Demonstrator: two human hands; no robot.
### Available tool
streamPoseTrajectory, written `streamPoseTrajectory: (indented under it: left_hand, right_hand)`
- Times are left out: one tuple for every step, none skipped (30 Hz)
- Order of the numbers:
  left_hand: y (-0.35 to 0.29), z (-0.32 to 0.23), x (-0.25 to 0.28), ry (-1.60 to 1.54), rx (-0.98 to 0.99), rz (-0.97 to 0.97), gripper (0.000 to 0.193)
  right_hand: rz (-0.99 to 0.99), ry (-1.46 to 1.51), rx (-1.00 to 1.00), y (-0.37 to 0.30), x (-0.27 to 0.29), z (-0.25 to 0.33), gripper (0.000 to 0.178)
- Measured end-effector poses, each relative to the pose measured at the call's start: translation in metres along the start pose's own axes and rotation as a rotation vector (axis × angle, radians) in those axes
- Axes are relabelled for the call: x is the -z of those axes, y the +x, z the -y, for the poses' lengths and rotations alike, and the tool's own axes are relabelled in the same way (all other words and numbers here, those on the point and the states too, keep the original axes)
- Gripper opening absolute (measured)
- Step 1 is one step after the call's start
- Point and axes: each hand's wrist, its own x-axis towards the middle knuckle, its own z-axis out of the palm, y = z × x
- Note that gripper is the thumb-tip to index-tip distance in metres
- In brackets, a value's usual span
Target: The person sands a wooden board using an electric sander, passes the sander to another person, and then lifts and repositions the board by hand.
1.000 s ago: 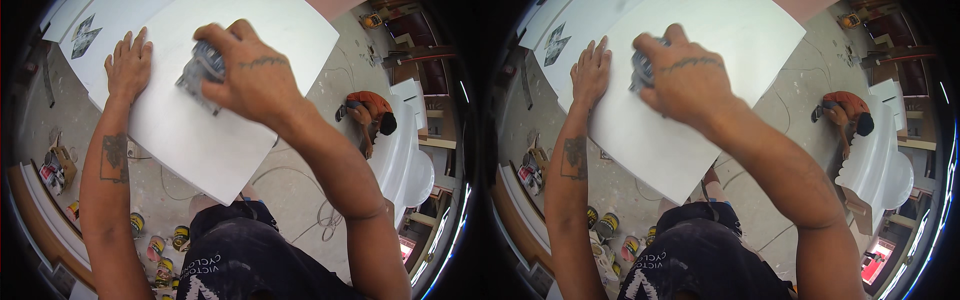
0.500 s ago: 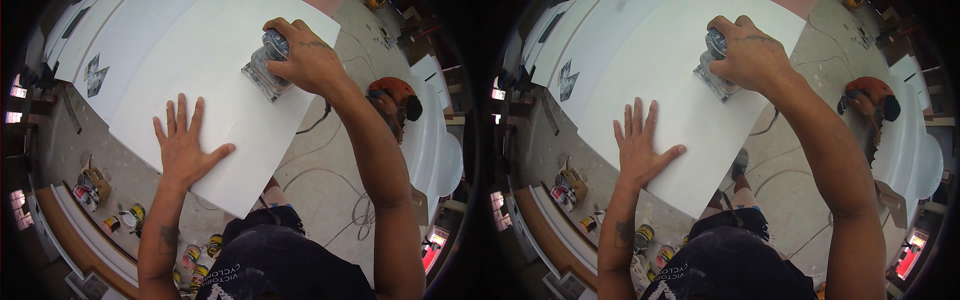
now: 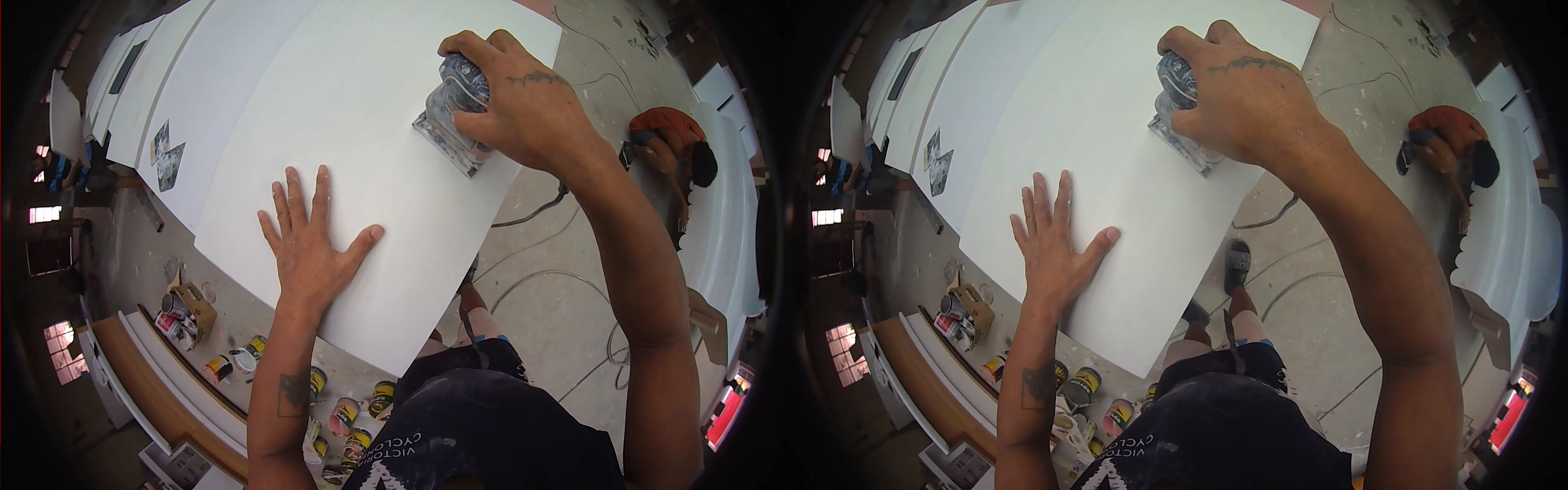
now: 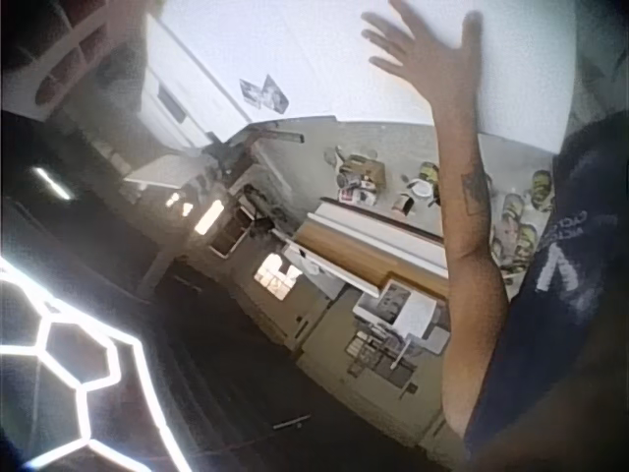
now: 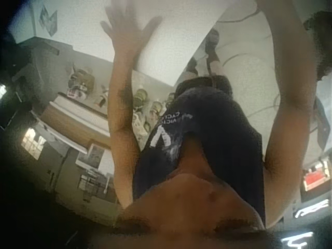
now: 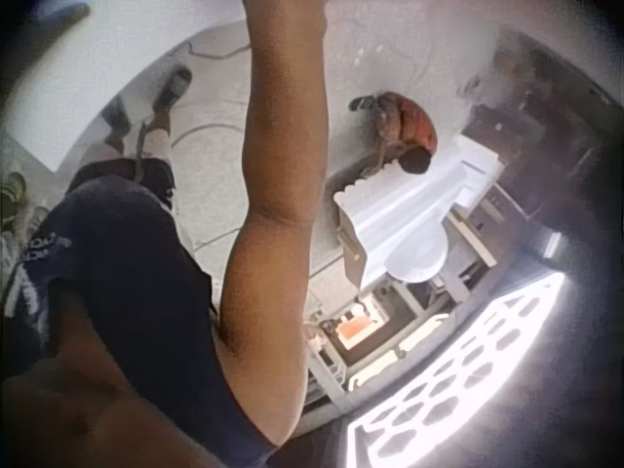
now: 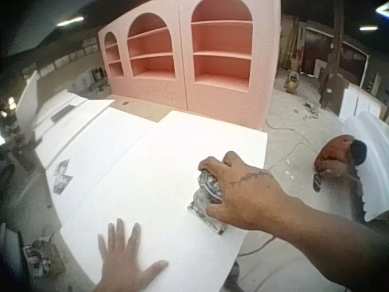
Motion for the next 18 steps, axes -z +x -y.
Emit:
streamPoseTrajectory:
  left_hand:
    - [-0.002,0.001,0.003,0.004,-0.002,0.003,0.115]
    - [-0.004,0.003,0.006,0.007,0.008,0.041,0.118]
    - [-0.005,0.006,0.009,0.010,0.017,0.080,0.120]
    - [-0.005,0.010,0.009,0.011,0.021,0.081,0.120]
    - [-0.007,0.015,0.010,0.016,0.046,0.085,0.121]
    - [-0.007,0.020,0.011,0.019,0.071,0.089,0.121]
    - [-0.004,0.026,0.011,0.015,0.077,0.091,0.121]
    - [-0.002,0.032,0.012,0.024,0.076,0.060,0.118]
    - [0.001,0.038,0.012,0.030,0.074,0.028,0.115]
    - [0.007,0.046,0.012,0.020,0.080,0.030,0.115]
    - [0.014,0.055,0.012,0.042,0.087,-0.013,0.110]
    - [0.021,0.066,0.010,0.063,0.096,-0.052,0.105]
    - [0.030,0.077,0.009,0.078,0.099,-0.091,0.095]
    - [0.039,0.090,0.008,0.064,0.119,-0.088,0.095]
    - [0.051,0.102,0.005,0.074,0.143,-0.127,0.092]
    - [0.061,0.113,0.002,0.085,0.169,-0.164,0.090]
    - [0.072,0.120,-0.001,0.060,0.182,-0.162,0.090]
    - [0.080,0.126,0.001,0.049,0.200,-0.176,0.088]
  right_hand:
    - [0.001,0.004,-0.003,0.000,0.000,-0.002,0.069]
    - [-0.014,0.031,0.053,0.001,0.001,-0.003,0.069]
    - [-0.028,0.057,0.107,0.001,0.002,-0.005,0.068]
    - [-0.026,0.059,0.110,-0.001,0.003,-0.006,0.068]
    - [-0.018,0.085,0.171,-0.003,0.004,-0.006,0.068]
    - [-0.009,0.110,0.231,-0.006,0.005,-0.007,0.067]
    - [-0.005,0.108,0.237,-0.008,0.005,-0.008,0.067]
    - [0.038,0.147,0.286,-0.011,0.007,-0.008,0.068]
    - [0.082,0.183,0.334,-0.014,0.009,-0.008,0.069]
    - [0.089,0.175,0.340,-0.019,0.011,-0.007,0.069]
    - [0.121,0.204,0.377,-0.026,0.015,-0.005,0.069]
    - [0.159,0.231,0.414,-0.032,0.017,-0.001,0.068]
    - [0.201,0.234,0.418,-0.037,0.020,0.005,0.069]
    - [0.214,0.222,0.436,-0.044,0.023,0.011,0.069]
    - [0.260,0.256,0.421,-0.050,0.025,0.016,0.069]
    - [0.308,0.289,0.405,-0.056,0.028,0.021,0.069]
    - [0.354,0.307,0.388,-0.061,0.030,0.026,0.069]
    - [0.366,0.284,0.398,-0.067,0.031,0.029,0.069]
